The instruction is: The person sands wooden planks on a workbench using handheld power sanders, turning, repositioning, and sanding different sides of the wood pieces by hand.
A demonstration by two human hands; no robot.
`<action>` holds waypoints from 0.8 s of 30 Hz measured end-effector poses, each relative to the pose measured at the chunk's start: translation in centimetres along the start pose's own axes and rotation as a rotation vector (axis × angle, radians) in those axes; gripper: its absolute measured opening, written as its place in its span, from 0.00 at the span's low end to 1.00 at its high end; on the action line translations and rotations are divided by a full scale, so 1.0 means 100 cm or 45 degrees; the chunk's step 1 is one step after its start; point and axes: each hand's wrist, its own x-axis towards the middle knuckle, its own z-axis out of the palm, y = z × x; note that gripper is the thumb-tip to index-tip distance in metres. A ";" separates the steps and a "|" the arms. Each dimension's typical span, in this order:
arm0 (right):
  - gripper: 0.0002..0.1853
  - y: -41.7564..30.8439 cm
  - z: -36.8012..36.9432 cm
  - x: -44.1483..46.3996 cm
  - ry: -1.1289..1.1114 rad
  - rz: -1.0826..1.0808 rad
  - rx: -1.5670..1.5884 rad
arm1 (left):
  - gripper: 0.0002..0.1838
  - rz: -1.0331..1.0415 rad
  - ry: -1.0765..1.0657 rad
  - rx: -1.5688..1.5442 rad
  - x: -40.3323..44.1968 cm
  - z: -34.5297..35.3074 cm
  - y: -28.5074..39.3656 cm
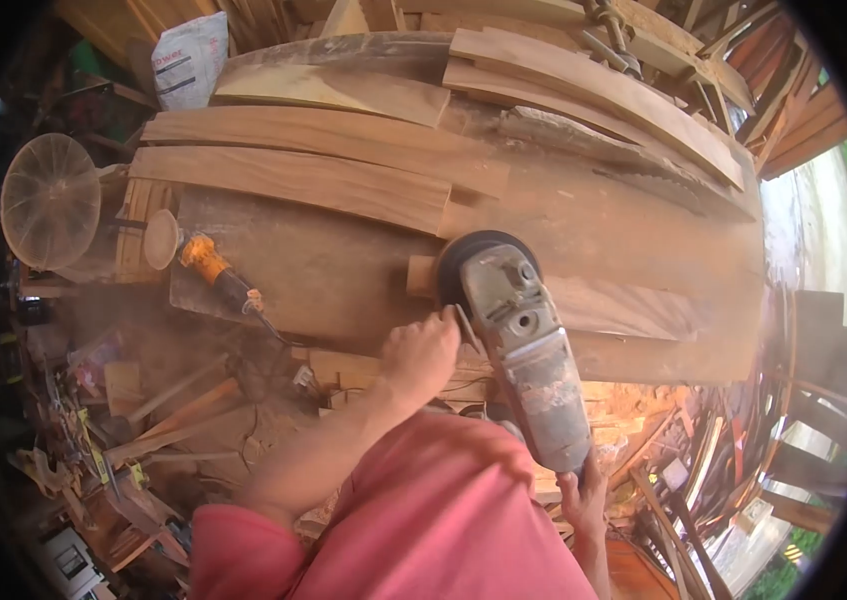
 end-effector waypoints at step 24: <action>0.45 0.093 -0.066 -0.038 0.549 0.108 0.139 | 0.19 -1.005 0.402 -1.302 0.178 0.021 -0.167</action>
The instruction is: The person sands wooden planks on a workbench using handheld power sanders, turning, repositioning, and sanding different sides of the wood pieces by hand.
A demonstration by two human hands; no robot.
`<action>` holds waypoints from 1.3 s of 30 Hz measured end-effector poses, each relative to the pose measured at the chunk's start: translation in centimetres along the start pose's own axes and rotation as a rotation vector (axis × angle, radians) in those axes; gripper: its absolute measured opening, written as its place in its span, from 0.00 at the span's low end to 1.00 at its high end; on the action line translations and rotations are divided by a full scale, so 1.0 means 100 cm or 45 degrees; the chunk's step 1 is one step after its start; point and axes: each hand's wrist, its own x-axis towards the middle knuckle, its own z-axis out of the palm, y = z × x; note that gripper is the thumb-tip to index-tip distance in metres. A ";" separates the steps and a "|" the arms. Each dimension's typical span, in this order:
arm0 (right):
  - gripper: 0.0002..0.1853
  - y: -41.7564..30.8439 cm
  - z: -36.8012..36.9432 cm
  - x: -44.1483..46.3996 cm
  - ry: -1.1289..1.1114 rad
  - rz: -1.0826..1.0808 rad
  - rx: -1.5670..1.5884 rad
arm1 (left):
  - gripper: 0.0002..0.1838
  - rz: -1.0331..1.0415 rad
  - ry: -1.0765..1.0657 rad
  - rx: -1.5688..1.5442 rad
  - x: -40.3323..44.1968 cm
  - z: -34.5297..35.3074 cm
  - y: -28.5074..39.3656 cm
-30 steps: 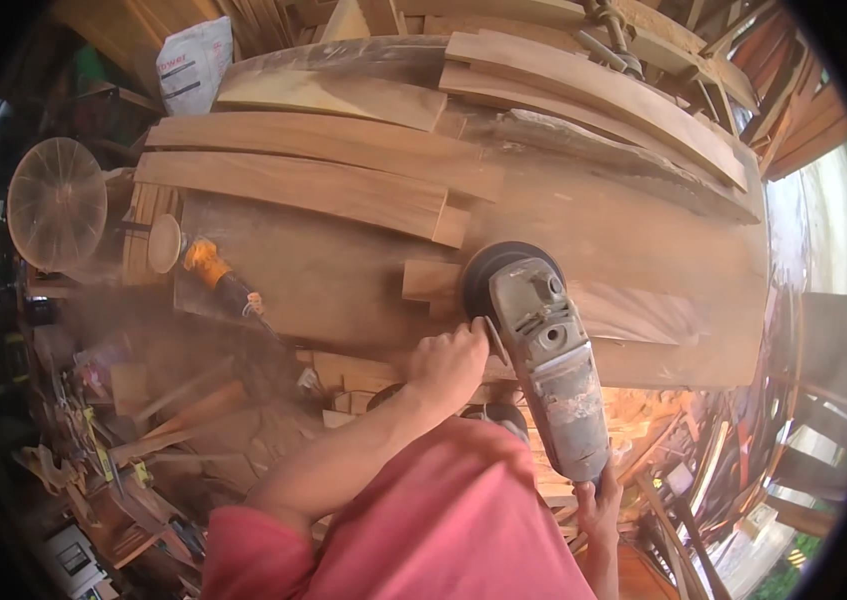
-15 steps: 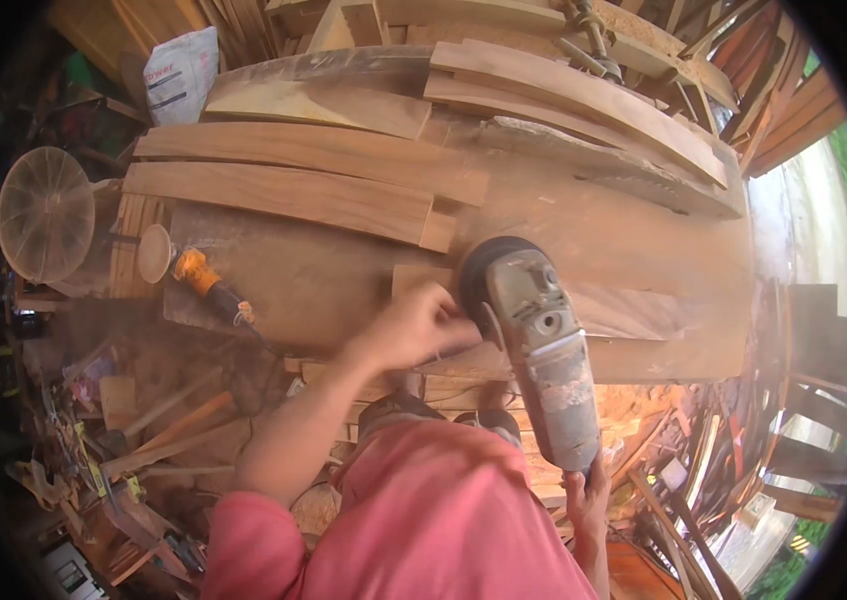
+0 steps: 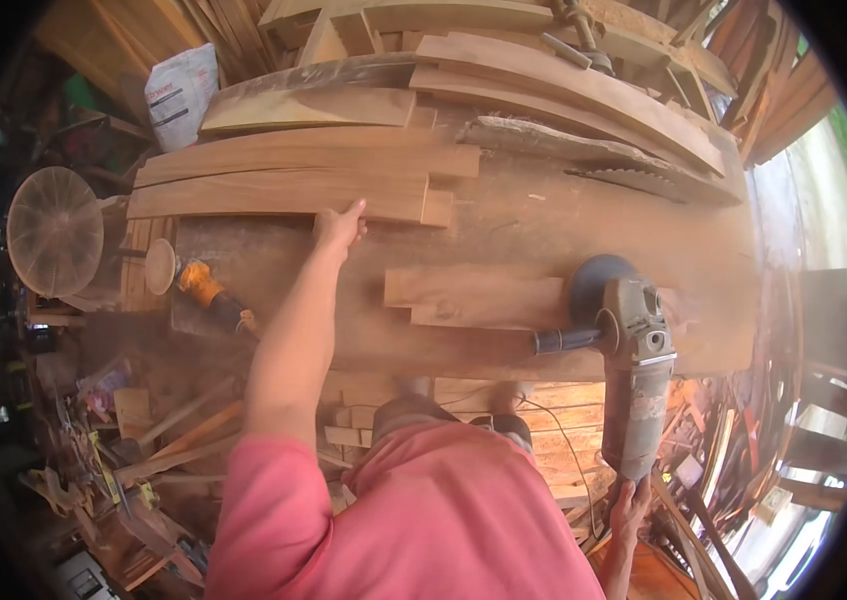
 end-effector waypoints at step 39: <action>0.43 -0.123 0.129 -0.009 -0.569 -0.226 -0.213 | 0.10 0.987 -0.367 1.257 -0.212 -0.058 -0.023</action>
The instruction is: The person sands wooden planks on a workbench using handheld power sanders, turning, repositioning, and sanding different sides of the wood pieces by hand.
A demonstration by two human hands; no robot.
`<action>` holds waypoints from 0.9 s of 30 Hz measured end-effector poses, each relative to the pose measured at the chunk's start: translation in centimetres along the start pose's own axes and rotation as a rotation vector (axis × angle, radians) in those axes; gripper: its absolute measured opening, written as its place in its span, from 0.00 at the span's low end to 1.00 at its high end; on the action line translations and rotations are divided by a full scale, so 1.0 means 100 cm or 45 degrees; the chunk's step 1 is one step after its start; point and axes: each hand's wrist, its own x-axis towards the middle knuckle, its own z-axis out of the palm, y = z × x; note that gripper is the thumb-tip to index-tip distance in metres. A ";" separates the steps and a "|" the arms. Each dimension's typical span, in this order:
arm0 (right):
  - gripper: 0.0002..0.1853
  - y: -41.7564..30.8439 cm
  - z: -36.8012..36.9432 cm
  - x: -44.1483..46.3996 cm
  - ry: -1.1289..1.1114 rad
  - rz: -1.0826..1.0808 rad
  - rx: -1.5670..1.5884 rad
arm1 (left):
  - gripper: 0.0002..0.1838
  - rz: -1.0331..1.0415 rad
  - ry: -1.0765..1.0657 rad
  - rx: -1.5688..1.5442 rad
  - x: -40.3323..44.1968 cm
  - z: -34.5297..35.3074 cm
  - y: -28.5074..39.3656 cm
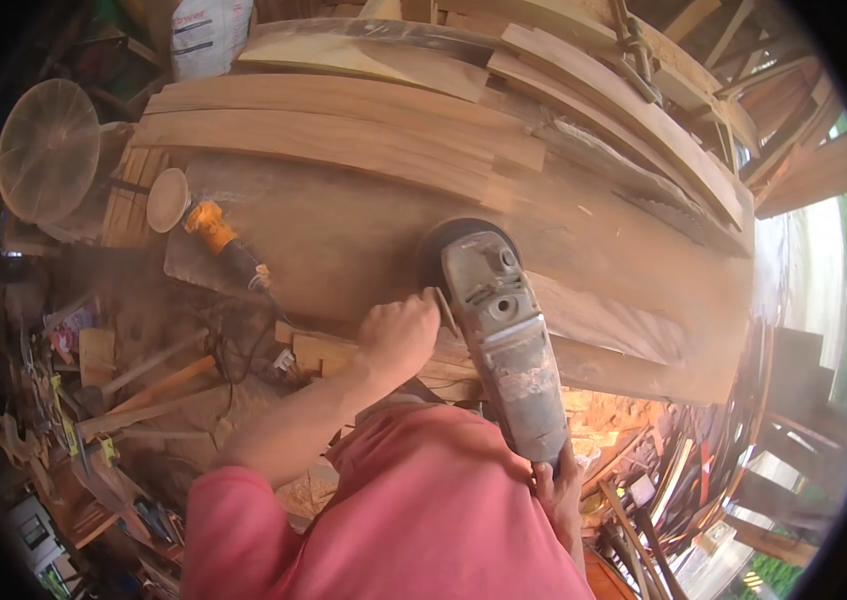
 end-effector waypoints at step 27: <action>0.41 0.050 -0.055 -0.046 0.147 0.237 0.129 | 0.10 0.142 -0.207 0.060 0.034 0.021 0.113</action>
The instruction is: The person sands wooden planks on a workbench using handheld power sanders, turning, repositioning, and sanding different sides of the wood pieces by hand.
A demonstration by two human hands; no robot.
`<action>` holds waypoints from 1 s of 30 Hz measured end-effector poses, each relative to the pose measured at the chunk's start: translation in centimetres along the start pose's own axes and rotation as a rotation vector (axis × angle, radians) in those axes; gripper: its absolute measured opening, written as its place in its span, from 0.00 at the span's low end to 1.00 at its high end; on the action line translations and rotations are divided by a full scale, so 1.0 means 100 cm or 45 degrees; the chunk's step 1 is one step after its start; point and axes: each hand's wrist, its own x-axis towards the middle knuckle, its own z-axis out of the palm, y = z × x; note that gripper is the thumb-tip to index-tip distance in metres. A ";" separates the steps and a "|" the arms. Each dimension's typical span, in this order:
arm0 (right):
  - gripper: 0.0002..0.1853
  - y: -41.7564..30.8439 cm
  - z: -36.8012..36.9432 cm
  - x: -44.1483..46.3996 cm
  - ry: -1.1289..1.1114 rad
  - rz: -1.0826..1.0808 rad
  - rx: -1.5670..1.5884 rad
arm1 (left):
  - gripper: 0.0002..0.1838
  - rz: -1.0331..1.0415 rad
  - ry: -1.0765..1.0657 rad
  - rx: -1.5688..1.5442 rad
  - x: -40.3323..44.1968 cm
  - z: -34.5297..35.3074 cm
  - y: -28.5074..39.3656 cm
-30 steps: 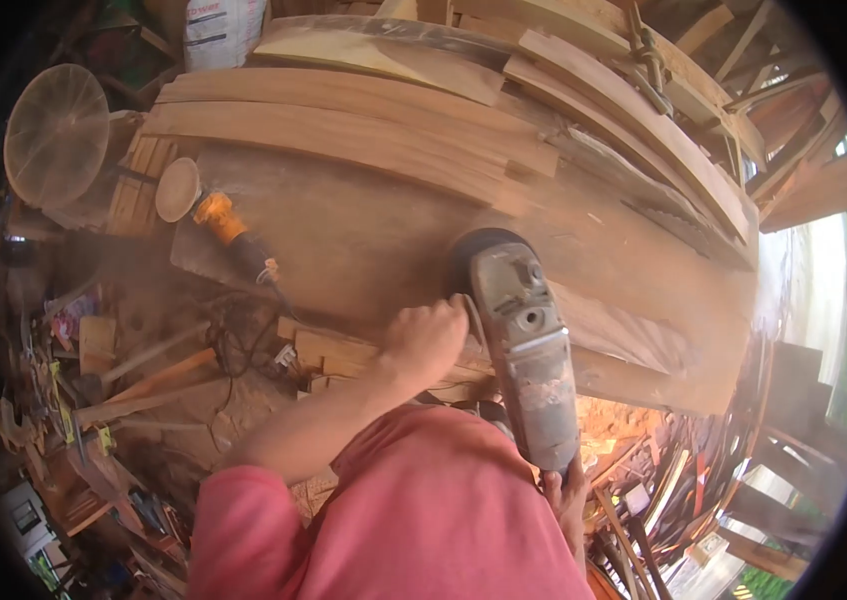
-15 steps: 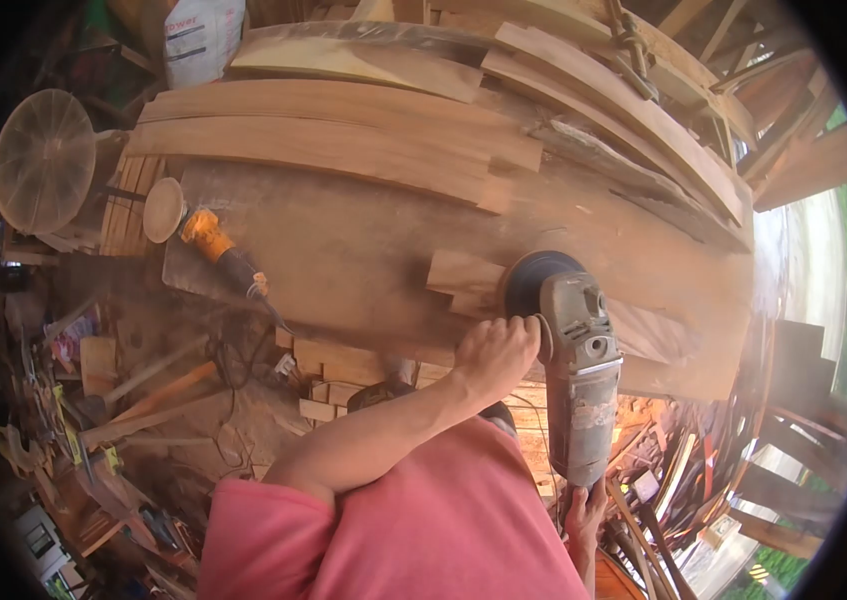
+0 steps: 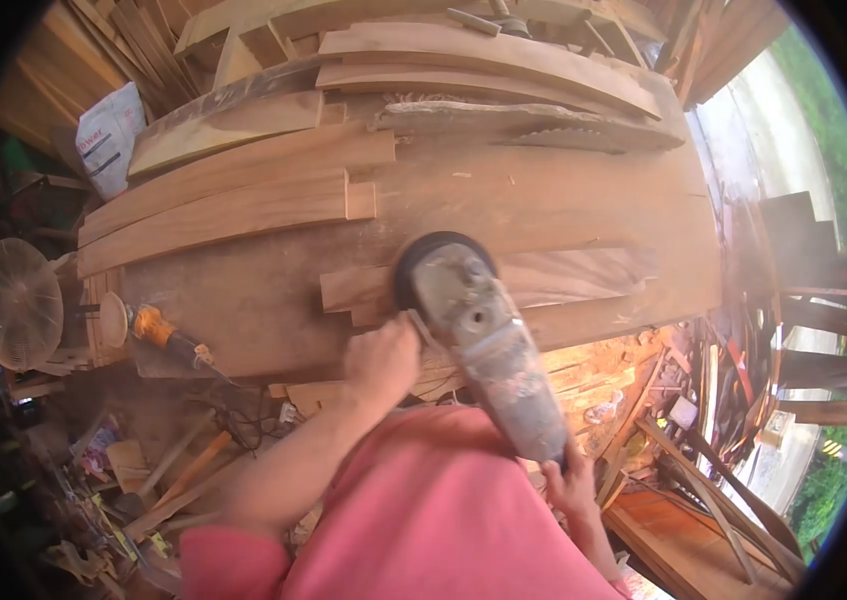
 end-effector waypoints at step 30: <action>0.46 0.029 -0.034 -0.014 0.069 -0.009 0.015 | 0.22 0.078 -0.037 0.113 0.029 0.015 0.051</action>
